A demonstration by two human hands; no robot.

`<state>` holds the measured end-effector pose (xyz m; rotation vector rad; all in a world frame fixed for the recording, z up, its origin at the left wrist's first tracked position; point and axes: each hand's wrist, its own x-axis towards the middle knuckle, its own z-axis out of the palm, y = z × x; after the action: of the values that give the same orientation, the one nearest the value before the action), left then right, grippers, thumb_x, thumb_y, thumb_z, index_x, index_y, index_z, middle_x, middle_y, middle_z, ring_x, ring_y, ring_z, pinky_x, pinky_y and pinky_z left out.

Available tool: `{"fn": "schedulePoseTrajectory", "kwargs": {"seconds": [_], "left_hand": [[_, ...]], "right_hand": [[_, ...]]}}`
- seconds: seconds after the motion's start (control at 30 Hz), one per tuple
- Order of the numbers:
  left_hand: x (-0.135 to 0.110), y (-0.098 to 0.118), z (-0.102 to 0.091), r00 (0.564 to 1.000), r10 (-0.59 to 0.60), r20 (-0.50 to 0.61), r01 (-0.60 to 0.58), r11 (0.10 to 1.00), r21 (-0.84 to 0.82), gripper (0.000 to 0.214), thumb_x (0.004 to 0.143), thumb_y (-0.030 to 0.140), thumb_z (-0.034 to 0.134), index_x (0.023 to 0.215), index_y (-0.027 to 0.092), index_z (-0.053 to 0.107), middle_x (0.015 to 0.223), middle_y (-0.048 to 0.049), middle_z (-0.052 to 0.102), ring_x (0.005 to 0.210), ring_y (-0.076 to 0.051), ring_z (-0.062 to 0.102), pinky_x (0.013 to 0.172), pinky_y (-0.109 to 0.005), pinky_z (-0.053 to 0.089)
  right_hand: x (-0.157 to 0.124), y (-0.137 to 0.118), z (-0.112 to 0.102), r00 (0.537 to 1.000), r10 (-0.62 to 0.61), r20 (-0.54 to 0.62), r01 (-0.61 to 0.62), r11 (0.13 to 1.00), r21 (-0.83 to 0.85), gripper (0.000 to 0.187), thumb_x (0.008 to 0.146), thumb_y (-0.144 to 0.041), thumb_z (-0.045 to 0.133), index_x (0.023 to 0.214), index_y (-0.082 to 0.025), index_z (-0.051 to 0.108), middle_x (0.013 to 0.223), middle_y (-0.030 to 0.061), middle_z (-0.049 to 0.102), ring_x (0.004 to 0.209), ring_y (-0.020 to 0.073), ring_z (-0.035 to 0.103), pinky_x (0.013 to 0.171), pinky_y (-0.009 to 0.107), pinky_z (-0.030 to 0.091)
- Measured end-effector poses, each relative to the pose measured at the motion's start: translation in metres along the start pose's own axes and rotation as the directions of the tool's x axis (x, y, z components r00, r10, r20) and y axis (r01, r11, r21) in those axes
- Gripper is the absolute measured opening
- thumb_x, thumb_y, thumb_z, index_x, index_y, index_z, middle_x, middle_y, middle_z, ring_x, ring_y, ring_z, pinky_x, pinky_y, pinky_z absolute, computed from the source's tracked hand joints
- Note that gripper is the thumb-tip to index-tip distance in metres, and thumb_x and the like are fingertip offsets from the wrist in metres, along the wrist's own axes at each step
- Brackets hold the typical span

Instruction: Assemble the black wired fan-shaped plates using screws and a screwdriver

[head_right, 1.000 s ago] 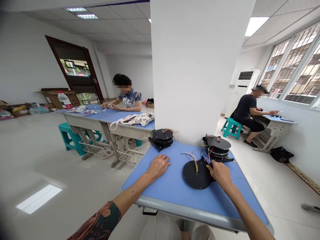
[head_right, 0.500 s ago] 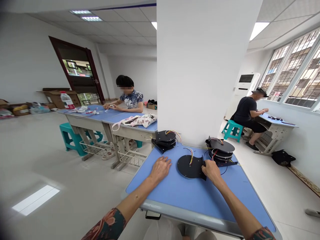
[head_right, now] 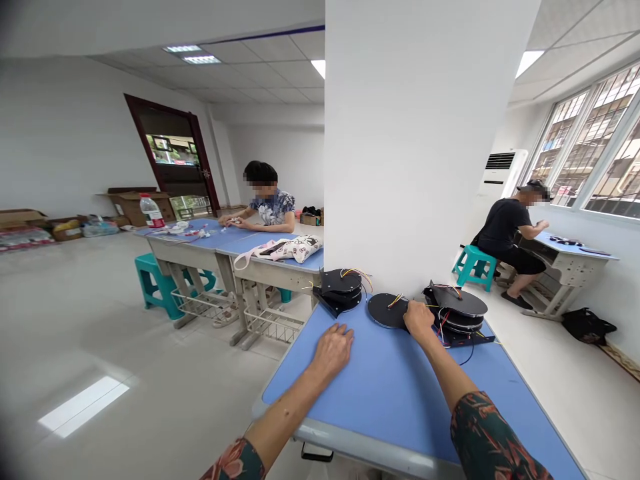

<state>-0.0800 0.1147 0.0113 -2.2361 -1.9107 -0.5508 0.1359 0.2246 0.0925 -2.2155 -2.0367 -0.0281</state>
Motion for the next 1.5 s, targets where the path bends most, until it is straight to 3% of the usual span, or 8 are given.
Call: {"fn": "schedulePoseTrajectory", "kwargs": {"seconds": [0.3,0.47,0.53,0.6,0.67,0.77,1.17,1.5], "left_hand": [[0.0,-0.001,0.003,1.0,0.01,-0.017,-0.011,1.0,-0.002,0.031,0.099,0.014,0.043,0.106,0.011,0.074,0.107,-0.0172,0.072,0.112,-0.031,0.065,0.099,-0.045,0.054],[-0.001,-0.001,0.005,1.0,0.013,-0.023,-0.013,1.0,0.003,0.03,0.1,0.014,0.044,0.108,0.011,0.073,0.109,-0.0164,0.072,0.115,-0.032,0.065,0.099,-0.045,0.055],[-0.001,-0.002,0.006,1.0,0.01,-0.026,-0.01,1.0,0.003,0.029,0.099,0.015,0.045,0.108,0.012,0.072,0.109,-0.0162,0.072,0.116,-0.032,0.065,0.099,-0.044,0.055],[-0.001,-0.003,0.008,1.0,0.008,-0.03,-0.008,1.0,0.011,0.028,0.099,0.015,0.046,0.108,0.013,0.072,0.11,-0.0157,0.072,0.116,-0.03,0.065,0.099,-0.044,0.055],[-0.001,-0.004,0.009,0.999,0.015,-0.032,-0.014,0.999,0.033,0.028,0.1,0.014,0.045,0.109,0.014,0.072,0.111,-0.0151,0.072,0.116,-0.03,0.065,0.1,-0.043,0.055],[-0.002,-0.007,0.01,0.999,0.03,-0.037,-0.028,0.998,0.06,0.029,0.1,0.014,0.044,0.11,0.013,0.071,0.115,-0.015,0.072,0.116,-0.029,0.065,0.1,-0.042,0.056],[-0.022,-0.017,-0.001,0.996,0.092,0.008,-0.092,0.996,0.002,0.024,0.1,0.014,0.047,0.098,0.016,0.071,0.109,-0.0109,0.075,0.11,-0.023,0.07,0.105,-0.036,0.056],[-0.059,-0.04,-0.008,0.989,0.14,-0.057,-0.144,0.986,-0.085,0.033,0.102,0.016,0.043,0.117,0.017,0.072,0.126,-0.0121,0.073,0.125,-0.025,0.067,0.108,-0.043,0.057]], "right_hand": [[-0.006,-0.007,-0.011,0.995,-0.049,-0.087,0.044,0.997,-0.056,0.029,0.088,0.001,0.05,0.103,-0.004,0.075,0.103,0.0276,0.074,0.107,0.0386,0.073,0.079,0.041,0.056],[-0.048,-0.003,-0.014,0.963,-0.209,-0.171,0.237,0.957,0.166,0.023,0.098,-0.027,0.055,0.095,-0.012,0.071,0.09,0.0183,0.073,0.086,0.026,0.072,0.066,0.029,0.048],[-0.061,0.004,-0.011,0.955,-0.296,0.004,0.229,0.748,0.623,0.035,0.096,-0.045,0.058,0.08,-0.015,0.066,0.074,0.0094,0.067,0.056,0.0138,0.056,0.049,0.024,0.036],[-0.068,0.015,-0.007,0.884,-0.439,0.16,0.009,0.358,0.934,0.045,0.091,-0.06,0.061,0.079,-0.016,0.063,0.071,0.0029,0.06,0.043,0.0049,0.031,0.04,0.021,0.021],[-0.069,0.027,-0.001,0.806,-0.559,0.194,-0.223,0.017,0.975,0.048,0.085,-0.064,0.067,0.084,-0.016,0.063,0.073,0.0003,0.056,0.044,0.0022,0.021,0.038,0.019,0.013],[-0.063,0.042,0.012,0.761,-0.632,0.145,-0.36,-0.226,0.905,0.042,0.082,-0.056,0.075,0.085,-0.016,0.062,0.075,0.0006,0.055,0.046,0.003,0.027,0.035,0.016,0.014],[-0.049,0.064,0.028,0.841,-0.531,0.102,-0.375,-0.437,0.818,0.032,0.083,-0.045,0.078,0.086,-0.016,0.063,0.068,-0.0013,0.051,0.046,0.0045,0.03,0.033,0.013,0.021],[-0.061,0.055,0.019,0.865,-0.495,0.086,-0.299,-0.37,0.88,0.036,0.081,-0.051,0.076,0.085,-0.019,0.059,0.067,-0.0014,0.049,0.046,0.0064,0.027,0.034,0.017,0.017]]}}
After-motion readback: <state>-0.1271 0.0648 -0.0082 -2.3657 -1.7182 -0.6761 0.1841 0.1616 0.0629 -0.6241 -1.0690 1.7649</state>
